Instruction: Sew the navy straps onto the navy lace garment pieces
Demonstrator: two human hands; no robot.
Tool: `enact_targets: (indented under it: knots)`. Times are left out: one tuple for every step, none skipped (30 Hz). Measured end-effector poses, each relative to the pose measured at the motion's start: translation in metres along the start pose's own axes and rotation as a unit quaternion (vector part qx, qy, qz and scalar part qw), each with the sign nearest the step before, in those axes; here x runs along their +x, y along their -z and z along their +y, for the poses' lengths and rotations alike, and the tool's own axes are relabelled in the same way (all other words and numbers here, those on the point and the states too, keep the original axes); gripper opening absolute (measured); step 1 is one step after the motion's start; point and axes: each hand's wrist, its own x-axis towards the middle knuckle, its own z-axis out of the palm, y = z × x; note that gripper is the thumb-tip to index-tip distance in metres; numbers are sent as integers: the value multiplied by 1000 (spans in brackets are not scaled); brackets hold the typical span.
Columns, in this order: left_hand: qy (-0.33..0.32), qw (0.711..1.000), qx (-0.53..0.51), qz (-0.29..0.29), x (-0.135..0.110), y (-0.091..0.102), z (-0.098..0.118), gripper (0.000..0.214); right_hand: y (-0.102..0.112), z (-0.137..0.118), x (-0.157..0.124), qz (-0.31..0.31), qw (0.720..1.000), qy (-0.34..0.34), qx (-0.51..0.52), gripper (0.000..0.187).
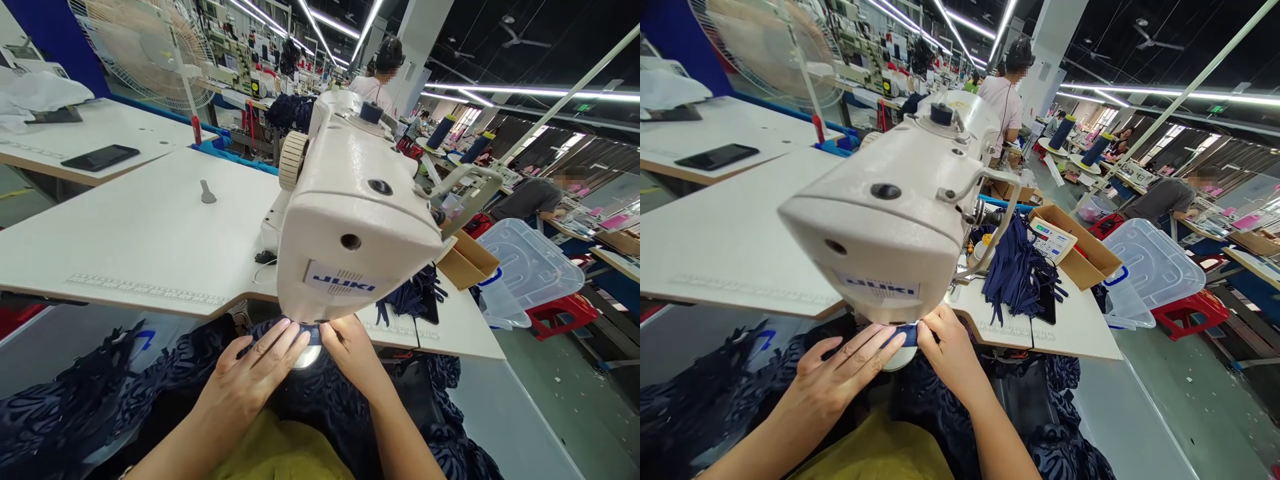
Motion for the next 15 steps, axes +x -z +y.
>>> enact_targets:
  knots:
    - [-1,1000,3,5,-1,-1,0,51,0,0,0,1,1000,-1,1,24]
    - [-4,1000,7,8,-1,-2,0,51,0,0,0,2,1000,-2,2,24]
    - [-8,1000,10,9,-2,-3,0,51,-1,0,1,3,1000,-3,4,24]
    - [-9,1000,12,10,-2,-3,0,51,-1,-1,1,3,1000,-4,6,24]
    - [-14,1000,13,13,-2,-4,0,51,-1,-1,1,3,1000,-4,9,24]
    - [-18,1000,13,13,-3,-4,-1,51,-1,-1,2,2,1000,-5,11,25]
    - [-17,1000,13,10,-3,-4,-1,50,-1,-1,2,2,1000,-5,14,25]
    - [-16,1000,14,9,-3,-4,-1,50,-1,-1,2,2,1000,-5,16,25]
    - [-16,1000,15,9,-2,-3,-2,49,-1,-1,2,2,1000,-5,19,25]
    - [-16,1000,16,8,-2,-3,-2,49,-1,-1,2,3,1000,-5,21,25]
    - [-16,1000,16,7,-2,-2,-2,49,-1,-2,2,3,1000,-5,24,24]
    - [-15,1000,15,6,-2,-2,-2,48,-1,-2,2,3,1000,-4,26,24]
    - [-13,1000,13,6,-2,-1,-2,49,0,-2,1,4,1000,-4,29,23]
    - [-11,1000,8,7,-2,-1,-2,49,-1,-2,1,5,1000,-2,31,23]
    - [-9,1000,4,8,-3,-1,-2,48,-1,-2,1,5,999,0,32,23]
